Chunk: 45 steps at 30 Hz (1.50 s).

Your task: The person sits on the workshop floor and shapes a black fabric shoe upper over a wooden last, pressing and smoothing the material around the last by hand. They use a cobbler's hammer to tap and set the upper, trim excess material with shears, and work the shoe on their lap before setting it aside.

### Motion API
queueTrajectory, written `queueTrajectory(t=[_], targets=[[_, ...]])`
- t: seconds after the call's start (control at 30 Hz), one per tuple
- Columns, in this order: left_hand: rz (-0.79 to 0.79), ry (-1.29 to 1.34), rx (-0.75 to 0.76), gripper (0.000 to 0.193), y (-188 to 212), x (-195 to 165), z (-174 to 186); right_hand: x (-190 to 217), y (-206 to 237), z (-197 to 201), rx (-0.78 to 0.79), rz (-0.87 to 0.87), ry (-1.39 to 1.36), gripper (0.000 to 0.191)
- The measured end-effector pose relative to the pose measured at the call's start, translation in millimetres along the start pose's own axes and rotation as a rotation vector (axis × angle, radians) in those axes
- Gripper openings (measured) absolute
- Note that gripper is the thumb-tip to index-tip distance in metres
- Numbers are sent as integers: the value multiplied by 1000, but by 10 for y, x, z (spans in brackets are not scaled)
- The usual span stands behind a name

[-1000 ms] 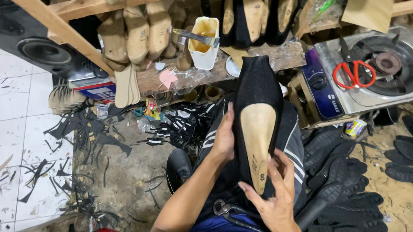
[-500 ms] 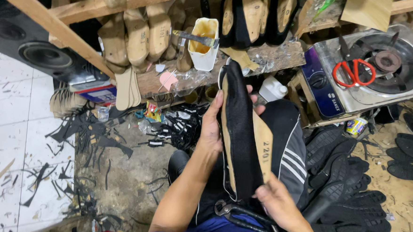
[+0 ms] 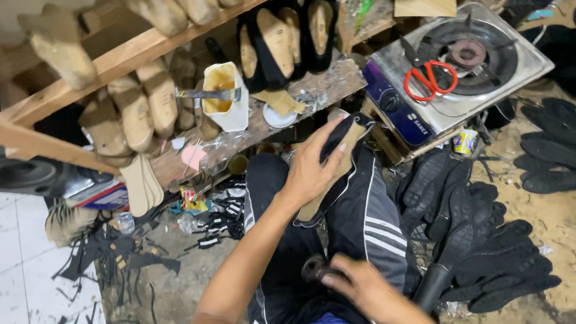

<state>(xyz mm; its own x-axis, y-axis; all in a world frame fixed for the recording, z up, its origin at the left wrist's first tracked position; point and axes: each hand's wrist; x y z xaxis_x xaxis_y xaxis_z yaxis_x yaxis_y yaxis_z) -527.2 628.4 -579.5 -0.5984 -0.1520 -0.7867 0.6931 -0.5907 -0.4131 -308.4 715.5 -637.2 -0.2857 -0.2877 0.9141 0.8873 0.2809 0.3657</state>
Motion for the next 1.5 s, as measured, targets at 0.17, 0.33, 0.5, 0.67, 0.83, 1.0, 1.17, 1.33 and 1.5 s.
queueTrajectory(t=[0.17, 0.33, 0.5, 0.67, 0.83, 1.0, 1.17, 1.33, 1.5], targets=[[208, 41, 45, 40, -140, 11, -127, 208, -22, 850, -296, 125, -780, 25], [-13, -75, -26, 39, -153, -92, -324, 550, -190, 1402, -744, 384, -215, 28], [-59, -88, -31, 36, -77, -196, -396, 790, -424, 1491, -994, 444, 299, 26], [-40, -65, 7, 36, -3, -251, -365, 865, -481, 1453, -1011, 397, 362, 27], [-60, -48, 2, 37, 21, -253, -331, 845, -518, 1451, -973, 492, 468, 22], [-10, -20, 63, 39, 49, -239, -256, 786, -499, 1484, -865, 536, 567, 21], [-27, 27, 108, 46, 64, -198, -104, 714, -209, 1725, -305, 242, -340, 21], [-18, 89, 134, 45, 81, -191, -126, 642, -108, 1911, 168, 98, -232, 13], [-36, 80, 146, 43, 103, -219, -172, 646, -194, 2149, 232, -54, -317, 22]])
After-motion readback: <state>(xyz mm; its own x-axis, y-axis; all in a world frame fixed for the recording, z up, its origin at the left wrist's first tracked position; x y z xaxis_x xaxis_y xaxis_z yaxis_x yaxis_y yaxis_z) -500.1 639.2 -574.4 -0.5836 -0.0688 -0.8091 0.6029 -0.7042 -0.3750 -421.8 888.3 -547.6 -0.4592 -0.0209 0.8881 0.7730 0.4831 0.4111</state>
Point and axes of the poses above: each hand's wrist, its own y-axis away from the middle knuckle, its own z-axis out of the back of the hand, x = y × z, and after that the axes turned 4 degrees about x, right-handed
